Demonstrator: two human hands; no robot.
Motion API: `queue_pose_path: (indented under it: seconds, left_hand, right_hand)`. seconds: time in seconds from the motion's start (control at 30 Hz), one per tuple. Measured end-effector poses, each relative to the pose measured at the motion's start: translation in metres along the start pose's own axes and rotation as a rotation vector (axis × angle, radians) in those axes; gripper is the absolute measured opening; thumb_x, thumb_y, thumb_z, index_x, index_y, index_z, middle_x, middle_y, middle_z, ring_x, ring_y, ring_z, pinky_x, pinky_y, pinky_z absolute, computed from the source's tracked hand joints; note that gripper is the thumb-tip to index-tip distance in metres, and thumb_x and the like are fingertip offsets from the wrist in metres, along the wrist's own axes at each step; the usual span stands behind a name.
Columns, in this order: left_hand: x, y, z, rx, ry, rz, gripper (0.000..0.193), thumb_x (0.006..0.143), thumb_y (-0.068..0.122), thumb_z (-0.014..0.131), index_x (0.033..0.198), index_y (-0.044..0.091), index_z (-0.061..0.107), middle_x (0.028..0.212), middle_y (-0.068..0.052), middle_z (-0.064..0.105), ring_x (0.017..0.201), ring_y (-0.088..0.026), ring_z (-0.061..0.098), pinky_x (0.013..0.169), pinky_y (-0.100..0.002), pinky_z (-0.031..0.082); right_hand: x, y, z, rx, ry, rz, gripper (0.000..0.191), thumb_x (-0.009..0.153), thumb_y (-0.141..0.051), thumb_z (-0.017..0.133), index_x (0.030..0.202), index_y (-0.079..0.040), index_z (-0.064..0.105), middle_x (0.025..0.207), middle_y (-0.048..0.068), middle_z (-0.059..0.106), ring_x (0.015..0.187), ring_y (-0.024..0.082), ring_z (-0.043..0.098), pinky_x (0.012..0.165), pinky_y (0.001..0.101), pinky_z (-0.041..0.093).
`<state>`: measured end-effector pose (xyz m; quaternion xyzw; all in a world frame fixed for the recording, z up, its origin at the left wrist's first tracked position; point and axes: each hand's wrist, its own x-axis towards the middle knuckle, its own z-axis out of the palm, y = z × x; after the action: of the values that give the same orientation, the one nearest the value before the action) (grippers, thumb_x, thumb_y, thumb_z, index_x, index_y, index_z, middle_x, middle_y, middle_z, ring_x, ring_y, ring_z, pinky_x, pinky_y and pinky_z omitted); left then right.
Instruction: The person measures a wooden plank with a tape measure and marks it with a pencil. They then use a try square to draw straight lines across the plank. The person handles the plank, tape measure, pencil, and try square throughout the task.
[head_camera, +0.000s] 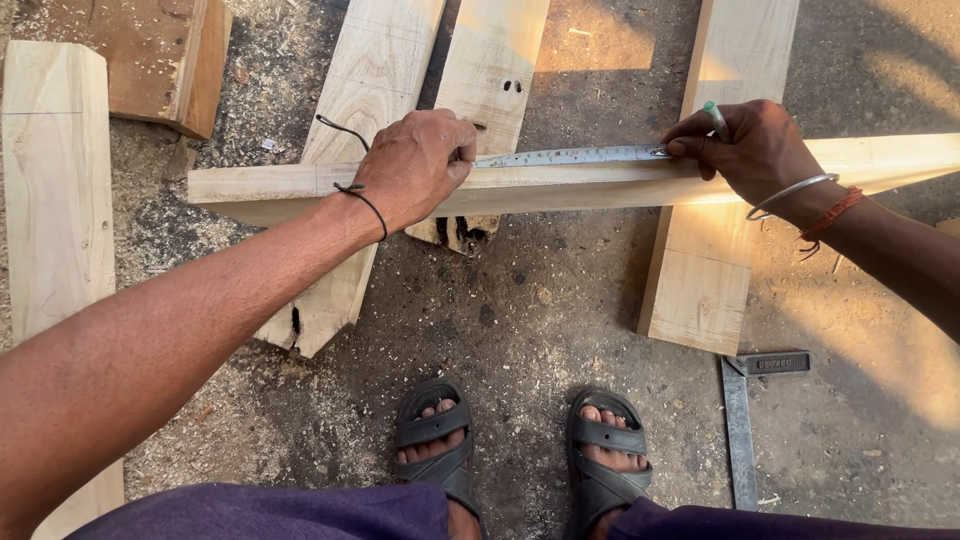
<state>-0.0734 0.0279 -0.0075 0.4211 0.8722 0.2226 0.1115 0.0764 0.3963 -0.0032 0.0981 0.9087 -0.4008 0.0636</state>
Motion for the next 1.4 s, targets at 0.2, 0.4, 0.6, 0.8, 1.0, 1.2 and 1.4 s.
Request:
queue_pose_path:
  seconds: [0.2, 0.4, 0.6, 0.8, 1.0, 1.2, 1.4]
  left_hand:
    - [0.0, 0.001, -0.003, -0.004, -0.018, -0.019, 0.01, 0.093, 0.008, 0.068, 0.083, 0.008, 0.067, 0.09, -0.008, 0.067, 0.084, -0.023, 0.067, 0.077, -0.044, 0.058]
    - [0.005, 0.001, -0.003, -0.008, -0.078, -0.066, 0.015, 0.094, 0.007, 0.067, 0.08, 0.009, 0.066, 0.08, -0.007, 0.067, 0.078, -0.019, 0.068, 0.077, -0.041, 0.06]
    - [0.007, -0.001, 0.004, 0.0, -0.03, -0.026, 0.017, 0.092, 0.004, 0.068, 0.076, 0.008, 0.063, 0.078, -0.006, 0.064, 0.073, -0.02, 0.065, 0.073, -0.041, 0.059]
    - [0.009, -0.006, 0.01, 0.002, -0.004, 0.005, 0.018, 0.09, 0.001, 0.067, 0.075, 0.009, 0.062, 0.08, -0.006, 0.064, 0.074, -0.019, 0.066, 0.075, -0.04, 0.06]
    - [0.009, -0.007, 0.012, -0.007, 0.019, 0.01, 0.017, 0.09, 0.001, 0.068, 0.075, 0.009, 0.062, 0.082, -0.007, 0.065, 0.076, -0.019, 0.066, 0.076, -0.041, 0.06]
    - [0.008, -0.006, 0.011, -0.008, 0.01, 0.007, 0.016, 0.091, 0.002, 0.068, 0.076, 0.009, 0.064, 0.085, -0.007, 0.065, 0.08, -0.019, 0.067, 0.078, -0.042, 0.06]
    - [0.006, -0.002, 0.008, 0.029, 0.015, 0.02, 0.014, 0.092, 0.004, 0.069, 0.079, 0.009, 0.065, 0.09, -0.007, 0.066, 0.086, -0.021, 0.066, 0.081, -0.044, 0.058]
  right_hand:
    - [0.0, -0.001, 0.0, 0.031, -0.005, -0.007, 0.017, 0.102, -0.015, 0.068, 0.11, -0.004, 0.078, 0.088, 0.009, 0.077, 0.068, 0.012, 0.066, 0.06, 0.027, 0.057]
    - [0.0, -0.002, 0.0, 0.04, -0.011, -0.016, 0.017, 0.103, -0.013, 0.067, 0.11, -0.002, 0.077, 0.09, 0.01, 0.077, 0.069, 0.013, 0.067, 0.06, 0.0274, 0.058]
    - [0.002, 0.0, -0.002, 0.058, -0.052, 0.012, 0.018, 0.103, -0.01, 0.063, 0.112, -0.002, 0.076, 0.096, 0.013, 0.077, 0.074, 0.016, 0.069, 0.064, 0.0288, 0.061]
    - [0.001, -0.001, -0.005, 0.075, -0.052, -0.046, 0.017, 0.105, -0.01, 0.06, 0.112, -0.001, 0.073, 0.097, 0.012, 0.076, 0.075, 0.015, 0.07, 0.063, 0.0281, 0.061]
    - [-0.003, -0.018, -0.01, 0.159, 0.162, -0.127, 0.054, 0.119, -0.042, 0.043, 0.105, 0.002, 0.071, 0.09, 0.014, 0.072, 0.072, 0.019, 0.07, 0.06, 0.03, 0.059]
    - [-0.007, -0.061, 0.005, 0.304, 0.11, -0.108, 0.084, 0.108, -0.065, 0.026, 0.095, 0.005, 0.072, 0.079, 0.019, 0.071, 0.067, 0.023, 0.074, 0.061, 0.0352, 0.064]
    - [0.003, -0.093, 0.053, 0.206, -0.136, -0.376, 0.048, 0.109, -0.039, 0.051, 0.12, 0.003, 0.071, 0.109, 0.02, 0.076, 0.096, 0.026, 0.079, 0.08, 0.0372, 0.067]
